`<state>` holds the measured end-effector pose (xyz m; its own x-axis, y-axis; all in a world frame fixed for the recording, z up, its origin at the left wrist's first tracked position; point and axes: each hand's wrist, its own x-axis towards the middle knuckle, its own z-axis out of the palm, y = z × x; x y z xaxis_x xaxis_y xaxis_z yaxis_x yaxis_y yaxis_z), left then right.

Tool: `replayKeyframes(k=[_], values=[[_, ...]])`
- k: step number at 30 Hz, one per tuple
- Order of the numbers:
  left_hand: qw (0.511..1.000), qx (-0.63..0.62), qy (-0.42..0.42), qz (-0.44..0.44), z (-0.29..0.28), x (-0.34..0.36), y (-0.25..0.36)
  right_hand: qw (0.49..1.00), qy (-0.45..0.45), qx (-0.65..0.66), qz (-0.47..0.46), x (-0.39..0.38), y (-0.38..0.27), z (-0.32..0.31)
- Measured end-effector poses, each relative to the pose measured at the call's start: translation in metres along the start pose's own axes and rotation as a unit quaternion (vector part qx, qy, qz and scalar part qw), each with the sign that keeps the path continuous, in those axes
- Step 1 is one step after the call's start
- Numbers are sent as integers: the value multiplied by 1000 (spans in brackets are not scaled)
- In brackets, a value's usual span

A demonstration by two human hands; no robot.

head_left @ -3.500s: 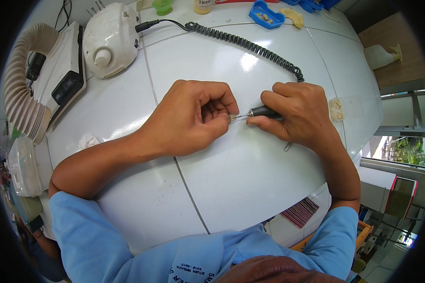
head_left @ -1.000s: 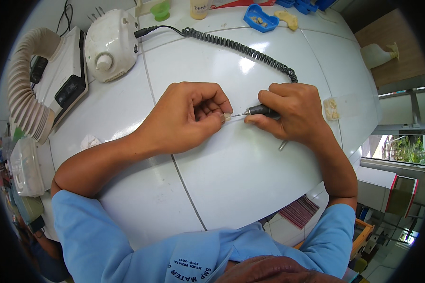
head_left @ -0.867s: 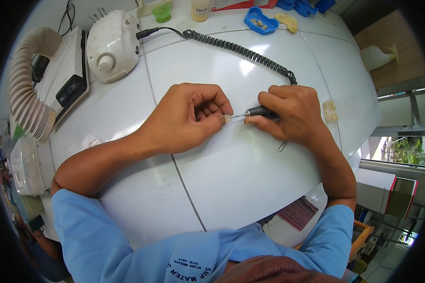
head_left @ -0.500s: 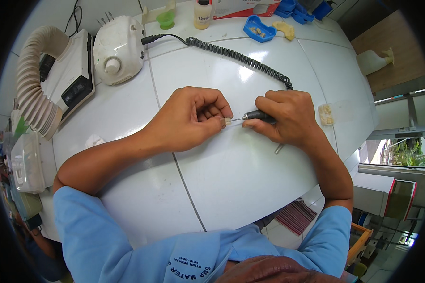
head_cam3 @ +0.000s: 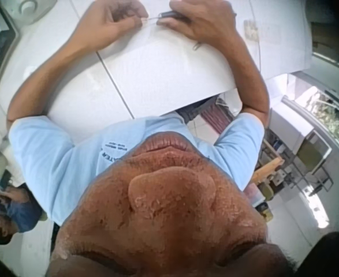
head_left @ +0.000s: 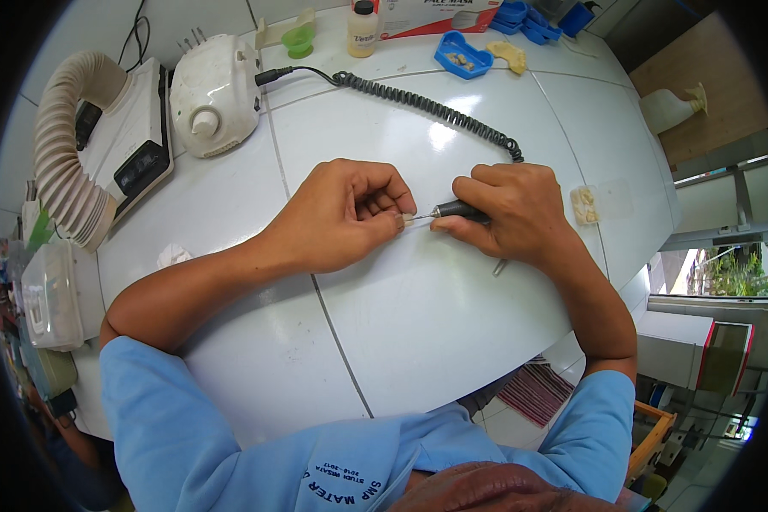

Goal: The person sands a dental crown using a rotary tool.

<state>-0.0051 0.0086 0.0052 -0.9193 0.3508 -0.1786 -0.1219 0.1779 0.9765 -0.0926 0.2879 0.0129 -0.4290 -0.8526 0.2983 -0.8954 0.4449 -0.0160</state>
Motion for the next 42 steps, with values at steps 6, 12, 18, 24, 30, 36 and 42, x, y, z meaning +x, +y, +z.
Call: replayKeyframes(k=[6, 12, 18, 24, 30, 36, 42], values=[[1000, 10, 5, 0, 0, -1, 1, 1000, -14, -11, 1, 1, -2, -1], [1000, 14, 6, 5, 1, -2, 2, 1000, -19, -9, -2, 2, -3, -3], [999, 29, 10, 9, 2, -2, 0, 999, -37, -10, 0, 2, -2, -5], [999, 39, 12, 9, 3, -3, 4, 999, -40, -7, -4, 3, -3, -7], [999, 43, 14, 7, 3, -4, 2, 999, -52, -12, -1, 3, -3, -6], [999, 53, 7, 9, 3, -3, 4, 998, -58, -17, -1, 3, -4, -7], [998, 54, 11, 8, 4, -3, 3, 998, -54, -19, 1, 3, -4, -7]])
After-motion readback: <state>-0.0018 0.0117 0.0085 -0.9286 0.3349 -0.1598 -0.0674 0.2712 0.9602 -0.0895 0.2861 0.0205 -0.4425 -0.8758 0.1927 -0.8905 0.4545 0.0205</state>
